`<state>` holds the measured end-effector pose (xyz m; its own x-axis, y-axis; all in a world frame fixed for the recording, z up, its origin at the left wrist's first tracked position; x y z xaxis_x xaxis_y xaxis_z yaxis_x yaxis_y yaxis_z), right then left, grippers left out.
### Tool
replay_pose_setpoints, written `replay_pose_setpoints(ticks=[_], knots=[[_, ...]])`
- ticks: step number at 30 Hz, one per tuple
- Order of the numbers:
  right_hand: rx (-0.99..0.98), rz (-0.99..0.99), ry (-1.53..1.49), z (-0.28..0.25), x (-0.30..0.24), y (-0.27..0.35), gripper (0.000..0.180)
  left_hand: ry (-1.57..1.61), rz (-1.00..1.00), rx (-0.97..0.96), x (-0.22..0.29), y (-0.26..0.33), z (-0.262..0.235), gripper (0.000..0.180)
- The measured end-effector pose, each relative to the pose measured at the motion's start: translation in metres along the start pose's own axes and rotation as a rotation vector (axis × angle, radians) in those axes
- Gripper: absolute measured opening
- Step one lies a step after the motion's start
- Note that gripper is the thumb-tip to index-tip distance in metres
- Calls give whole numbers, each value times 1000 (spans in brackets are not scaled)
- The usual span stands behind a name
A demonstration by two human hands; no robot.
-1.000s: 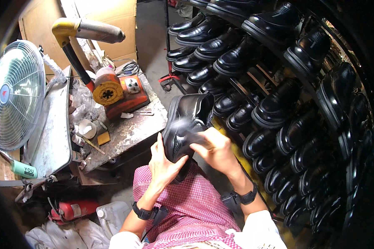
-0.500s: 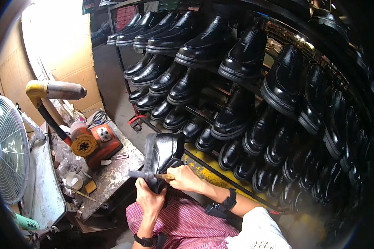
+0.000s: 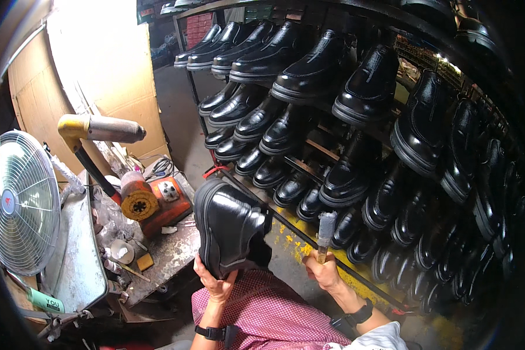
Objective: Cleaning and inspecting finished black shoes in a factory setting.
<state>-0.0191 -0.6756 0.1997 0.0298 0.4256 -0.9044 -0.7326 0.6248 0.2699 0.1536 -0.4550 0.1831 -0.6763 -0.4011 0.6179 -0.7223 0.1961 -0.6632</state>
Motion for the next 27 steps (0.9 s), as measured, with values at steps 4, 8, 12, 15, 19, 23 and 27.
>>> replay_pose_setpoints(ticks=[4, 8, 12, 15, 19, 23, 27], knots=[[102, -101, 176, -17, 13, -7, 23, 601, -329, -327, -4, -3, 21, 87], [148, 2, 6, -21, 28, -10, 23, 1245, -784, -561, 14, 12, 45, 67], [165, 19, 4, -29, 32, -11, 22, 1218, -808, -635, 9, 6, 56, 66], [201, 42, 55, -42, 46, -14, 26, 1042, -685, -763, 29, -38, 68, 60], [161, 100, 33, -49, 61, -13, 18, 855, -497, -896, 64, -99, 105, 65], [149, 134, -1, -58, 69, -11, 20, 810, -437, -1028, 95, -138, 157, 62], [172, 160, -51, -70, 70, -13, 24, 870, -442, -1109, 118, -164, 220, 47]])
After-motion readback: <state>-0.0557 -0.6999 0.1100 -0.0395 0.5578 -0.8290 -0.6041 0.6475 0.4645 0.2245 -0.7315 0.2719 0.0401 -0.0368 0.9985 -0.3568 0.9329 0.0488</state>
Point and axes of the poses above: each hand's wrist, its own y-axis away from the middle knuckle, its own z-axis out of the palm, x = y × z, the point moved 7 cm from there along -y, towards the middle knuckle, and after that the axes turned 9 degrees about -y, right-handed, at the moved point
